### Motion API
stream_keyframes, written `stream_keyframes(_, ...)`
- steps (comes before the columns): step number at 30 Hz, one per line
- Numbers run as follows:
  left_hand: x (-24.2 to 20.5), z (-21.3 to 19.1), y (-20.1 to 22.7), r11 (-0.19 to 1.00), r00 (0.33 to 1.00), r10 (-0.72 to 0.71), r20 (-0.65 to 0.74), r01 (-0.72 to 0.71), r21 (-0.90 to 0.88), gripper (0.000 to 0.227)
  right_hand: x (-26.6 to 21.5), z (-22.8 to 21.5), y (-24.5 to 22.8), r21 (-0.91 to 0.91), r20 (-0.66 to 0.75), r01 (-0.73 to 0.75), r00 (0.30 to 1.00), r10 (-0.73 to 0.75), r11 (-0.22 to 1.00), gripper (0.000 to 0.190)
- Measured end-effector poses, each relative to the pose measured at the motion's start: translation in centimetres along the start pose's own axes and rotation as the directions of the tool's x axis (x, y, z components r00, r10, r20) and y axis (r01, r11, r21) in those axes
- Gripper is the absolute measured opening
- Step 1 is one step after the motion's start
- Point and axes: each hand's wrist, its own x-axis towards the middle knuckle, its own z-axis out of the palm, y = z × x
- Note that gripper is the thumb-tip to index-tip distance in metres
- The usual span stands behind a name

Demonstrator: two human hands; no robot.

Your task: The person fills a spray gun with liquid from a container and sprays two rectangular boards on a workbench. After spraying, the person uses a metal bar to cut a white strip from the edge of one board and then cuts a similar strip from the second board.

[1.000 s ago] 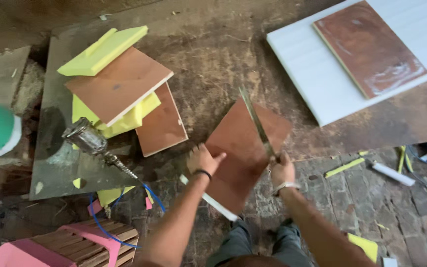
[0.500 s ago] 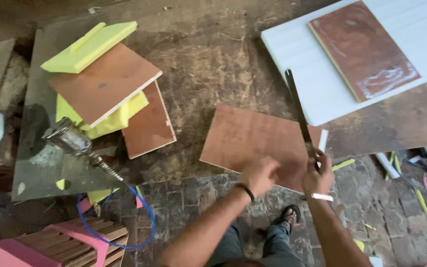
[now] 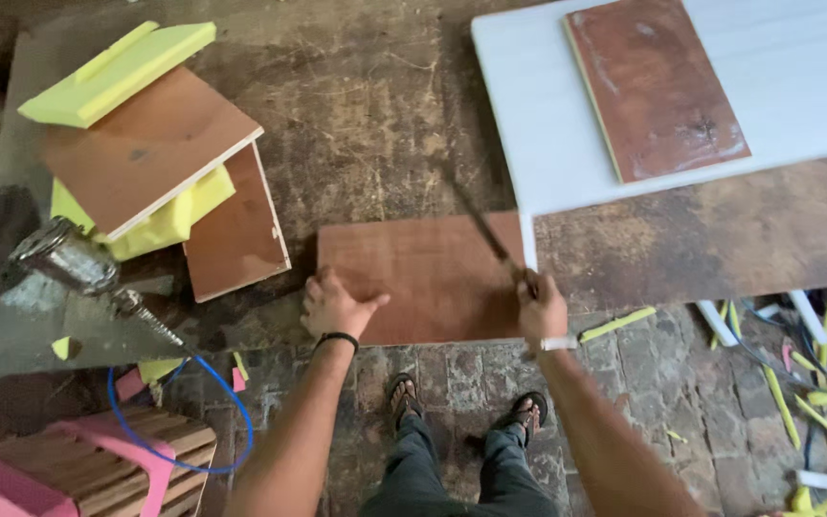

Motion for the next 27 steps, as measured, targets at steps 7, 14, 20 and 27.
stream_keyframes(7,-3.8,1.3,2.9,0.941,0.933,0.327,-0.15,-0.336,-0.037,0.091,7.3,2.2,-1.7,0.39,0.154,0.08,0.977,-0.15,0.917,0.007)
stream_keyframes(14,-3.7,0.9,16.9,0.893,0.794,0.406,0.453,-0.45,-0.013,0.12,0.9,-2.3,-1.3,0.025,0.251,0.255,0.934,-0.253,0.967,0.007)
stream_keyframes(20,-4.1,1.0,17.8,0.904,0.798,0.344,0.494,-0.424,0.057,0.122,2.2,-2.6,-3.1,-0.605,0.309,0.52,0.851,-0.424,0.603,0.047)
stream_keyframes(27,-4.2,0.7,18.3,0.91,0.799,0.31,0.515,-0.406,0.081,0.121,5.5,-0.2,-3.9,-0.719,0.467,0.582,0.809,-0.356,0.381,0.057)
